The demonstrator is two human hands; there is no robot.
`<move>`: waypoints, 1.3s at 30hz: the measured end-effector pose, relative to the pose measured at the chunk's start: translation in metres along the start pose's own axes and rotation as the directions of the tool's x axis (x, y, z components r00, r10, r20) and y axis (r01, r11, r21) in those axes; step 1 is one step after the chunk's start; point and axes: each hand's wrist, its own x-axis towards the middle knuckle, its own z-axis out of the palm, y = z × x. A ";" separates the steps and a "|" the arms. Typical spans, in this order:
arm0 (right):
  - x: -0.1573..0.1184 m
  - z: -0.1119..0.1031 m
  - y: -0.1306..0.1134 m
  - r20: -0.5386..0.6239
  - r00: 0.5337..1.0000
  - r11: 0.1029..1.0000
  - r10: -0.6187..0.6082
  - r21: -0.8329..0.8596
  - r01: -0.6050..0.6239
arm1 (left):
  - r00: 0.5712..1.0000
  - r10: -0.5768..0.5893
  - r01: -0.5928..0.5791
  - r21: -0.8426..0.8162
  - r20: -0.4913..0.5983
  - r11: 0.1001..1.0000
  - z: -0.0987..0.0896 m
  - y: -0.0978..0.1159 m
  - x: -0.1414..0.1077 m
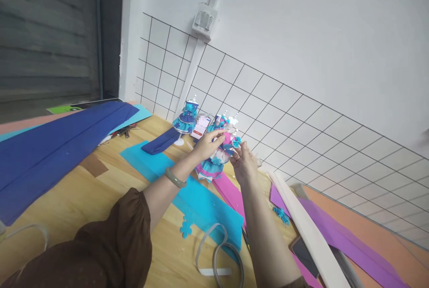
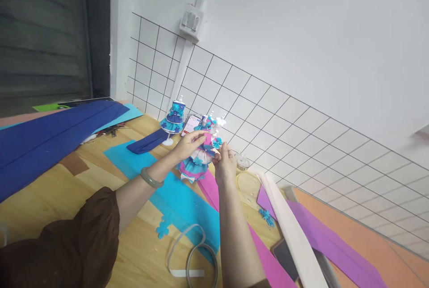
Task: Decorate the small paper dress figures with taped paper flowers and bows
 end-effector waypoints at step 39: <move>-0.011 0.005 0.000 0.114 0.775 0.554 -0.622 -0.635 0.539 | 1.000 0.004 -0.004 0.025 -0.021 1.000 -0.001 0.002 0.000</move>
